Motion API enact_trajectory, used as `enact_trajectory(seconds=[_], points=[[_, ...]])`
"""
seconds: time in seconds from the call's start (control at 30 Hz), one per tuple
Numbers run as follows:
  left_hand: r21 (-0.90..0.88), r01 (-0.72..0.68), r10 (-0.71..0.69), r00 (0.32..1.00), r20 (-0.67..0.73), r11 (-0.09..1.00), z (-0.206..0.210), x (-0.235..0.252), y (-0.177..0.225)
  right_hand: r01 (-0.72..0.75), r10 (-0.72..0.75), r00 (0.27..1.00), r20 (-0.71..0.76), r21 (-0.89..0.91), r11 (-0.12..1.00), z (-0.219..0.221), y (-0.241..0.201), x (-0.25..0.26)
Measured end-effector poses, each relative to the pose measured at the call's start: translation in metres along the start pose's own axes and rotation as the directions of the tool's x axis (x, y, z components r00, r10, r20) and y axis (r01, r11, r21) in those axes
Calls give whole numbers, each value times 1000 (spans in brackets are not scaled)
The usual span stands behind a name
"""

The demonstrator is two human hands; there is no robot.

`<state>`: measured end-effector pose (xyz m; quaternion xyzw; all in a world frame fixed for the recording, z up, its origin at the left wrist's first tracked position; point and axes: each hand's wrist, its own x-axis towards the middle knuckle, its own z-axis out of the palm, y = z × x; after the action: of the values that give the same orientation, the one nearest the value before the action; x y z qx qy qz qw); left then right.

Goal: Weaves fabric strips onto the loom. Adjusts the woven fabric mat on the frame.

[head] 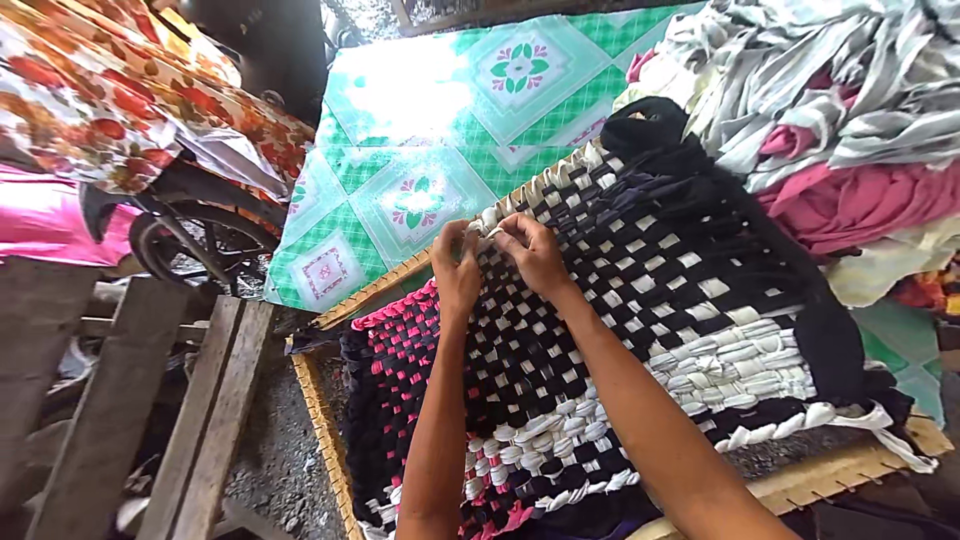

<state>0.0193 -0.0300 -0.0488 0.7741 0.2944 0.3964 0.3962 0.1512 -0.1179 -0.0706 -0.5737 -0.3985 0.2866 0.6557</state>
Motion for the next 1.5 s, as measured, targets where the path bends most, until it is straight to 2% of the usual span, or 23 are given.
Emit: enact_trajectory(seconds=[0.1,0.2,0.33,0.4,0.47,0.5,0.57,0.67,0.73,0.8,0.87,0.97,1.07,1.17,1.23,1.33,1.5], points=[[23,-156,153,984,87,988,-6,-11,-1,-54,55,998,-9,62,997,0,-2,2],[78,-373,344,904,253,925,-20,-6,-2,-90,94,993,-69,56,994,3,-3,8],[144,-501,332,736,589,854,-35,18,17,-151,164,981,-107,122,981,4,-5,16],[112,-542,332,650,684,833,-37,35,22,-145,157,986,-60,169,975,-1,-5,15],[110,-564,328,615,717,818,-36,46,27,-113,112,994,17,238,965,-9,-3,12],[105,-564,342,628,699,819,-35,49,28,-94,84,995,49,264,960,-13,-1,10],[94,-511,355,707,612,855,-32,53,27,-52,30,996,80,291,955,-16,3,7],[79,-273,185,813,552,959,-30,59,28,1,-19,998,62,286,958,-14,6,5],[114,-121,37,825,563,986,-30,64,31,9,-23,998,52,256,967,-14,7,4],[150,-53,-51,787,615,987,-30,70,30,32,-36,999,20,194,980,-12,7,2],[205,-70,-88,735,672,976,-28,75,30,74,-71,997,-41,65,995,-8,4,-2],[316,-199,-94,695,713,927,-19,81,44,170,-198,975,-101,-238,956,-6,1,-6],[381,-280,-66,725,686,881,-16,76,49,214,-294,951,-96,-482,850,-2,0,-9],[393,-306,-13,775,631,867,-18,70,42,178,-271,961,-58,-621,763,4,0,-12],[420,-337,23,803,596,843,-14,64,40,172,-248,968,-40,-612,772,4,3,-11],[454,-398,59,800,597,797,-9,47,40,181,-234,970,-62,-456,872,-3,3,-10],[357,-433,189,814,549,828,-15,32,17,235,-255,966,-38,-274,932,-7,5,-12]])
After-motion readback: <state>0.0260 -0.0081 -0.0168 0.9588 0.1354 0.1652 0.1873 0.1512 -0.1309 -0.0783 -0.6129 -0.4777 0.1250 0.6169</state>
